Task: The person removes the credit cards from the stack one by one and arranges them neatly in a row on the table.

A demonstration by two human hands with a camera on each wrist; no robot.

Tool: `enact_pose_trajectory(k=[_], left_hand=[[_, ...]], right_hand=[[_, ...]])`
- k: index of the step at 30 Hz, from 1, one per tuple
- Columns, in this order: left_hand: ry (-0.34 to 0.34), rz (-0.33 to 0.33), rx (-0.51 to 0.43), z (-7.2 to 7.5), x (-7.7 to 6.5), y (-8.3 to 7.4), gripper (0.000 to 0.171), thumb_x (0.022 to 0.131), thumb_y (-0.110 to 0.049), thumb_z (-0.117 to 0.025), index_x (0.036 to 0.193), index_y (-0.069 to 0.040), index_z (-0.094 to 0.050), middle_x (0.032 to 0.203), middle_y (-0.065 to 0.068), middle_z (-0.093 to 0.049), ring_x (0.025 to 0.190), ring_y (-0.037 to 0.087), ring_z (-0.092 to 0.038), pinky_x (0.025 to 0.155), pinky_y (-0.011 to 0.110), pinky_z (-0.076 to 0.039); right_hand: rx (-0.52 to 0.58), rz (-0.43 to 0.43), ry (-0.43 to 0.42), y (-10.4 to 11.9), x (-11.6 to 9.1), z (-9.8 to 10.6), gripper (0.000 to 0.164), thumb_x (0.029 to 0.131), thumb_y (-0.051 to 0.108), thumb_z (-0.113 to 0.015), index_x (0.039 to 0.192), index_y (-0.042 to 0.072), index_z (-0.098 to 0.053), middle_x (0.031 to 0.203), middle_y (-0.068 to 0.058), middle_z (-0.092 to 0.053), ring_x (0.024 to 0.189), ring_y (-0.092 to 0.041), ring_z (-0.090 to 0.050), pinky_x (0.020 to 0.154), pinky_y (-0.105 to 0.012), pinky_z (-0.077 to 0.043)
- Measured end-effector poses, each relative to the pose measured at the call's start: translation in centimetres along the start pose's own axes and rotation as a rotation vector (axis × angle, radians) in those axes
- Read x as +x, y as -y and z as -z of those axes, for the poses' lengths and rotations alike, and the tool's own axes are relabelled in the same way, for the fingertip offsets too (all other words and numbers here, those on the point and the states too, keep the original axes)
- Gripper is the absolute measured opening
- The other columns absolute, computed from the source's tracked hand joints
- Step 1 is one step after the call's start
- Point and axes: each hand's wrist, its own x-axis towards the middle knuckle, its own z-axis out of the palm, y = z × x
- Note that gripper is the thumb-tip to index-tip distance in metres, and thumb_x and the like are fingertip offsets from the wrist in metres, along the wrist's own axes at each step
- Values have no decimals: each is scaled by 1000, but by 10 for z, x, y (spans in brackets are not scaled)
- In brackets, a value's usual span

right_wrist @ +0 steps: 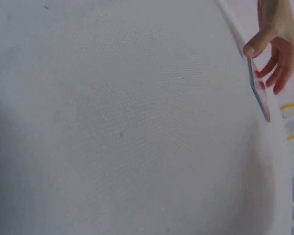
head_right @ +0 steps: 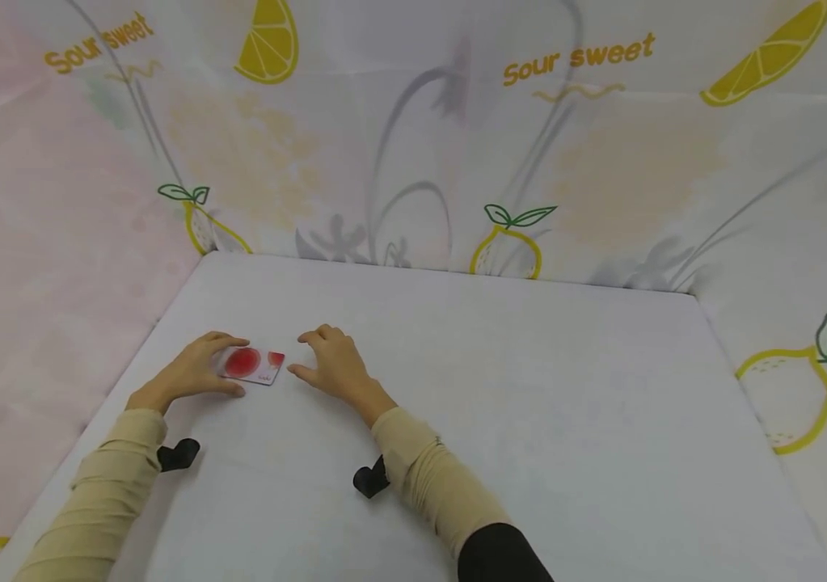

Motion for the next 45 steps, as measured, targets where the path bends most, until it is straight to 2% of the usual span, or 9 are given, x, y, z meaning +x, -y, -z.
enact_pose_trajectory(k=[7,15,23,28,34,39,45], left_hand=[[27,16,13,0,4,5,73,60,-21,-87,121,5,-58,116,31,-51,109,51,-44,90,63,-38],[34,49,45,0,7,6,71,59,-23,-88,118,4,-60,110,28,-52,105,48,-44,86,60,-40],[41,15,37,3,9,5,63,59,-17,-87,112,7,-63,105,29,-53,101,47,-47,85,58,-41],[50,24,29,4,10,7,59,60,-14,-86,110,6,-63,106,29,-53,102,48,-47,86,59,-40],[47,18,40,5,12,8,55,61,-13,-85,108,5,-65,105,29,-54,101,48,-47,86,59,-40],[55,23,39,5,13,8,53,61,-13,-85,108,3,-65,106,29,-53,102,49,-47,86,60,-40],[65,45,28,6,11,3,53,62,-12,-85,108,3,-65,106,28,-53,103,49,-46,86,60,-40]], right_hand=[[-48,-86,116,3,7,-16,44,84,36,-70,117,8,-63,106,-5,-61,97,-18,-57,84,-31,-46],[-55,-93,140,12,16,-28,47,82,40,-71,118,10,-63,108,-5,-60,99,-19,-57,83,-30,-46],[-169,-183,302,22,23,-44,60,80,54,-67,126,16,-58,114,-2,-55,103,-16,-50,84,-31,-40],[-230,-206,302,27,24,-51,62,77,58,-68,124,19,-59,112,0,-52,100,-15,-47,81,-30,-37],[-249,-244,288,33,27,-53,56,80,55,-67,120,17,-60,111,-1,-53,100,-16,-48,80,-30,-38],[-209,-309,295,35,30,-50,57,78,54,-69,118,14,-60,111,-2,-54,101,-17,-50,80,-30,-39],[-139,-352,304,36,34,-47,54,75,51,-74,110,13,-59,105,0,-53,95,-14,-50,74,-27,-35]])
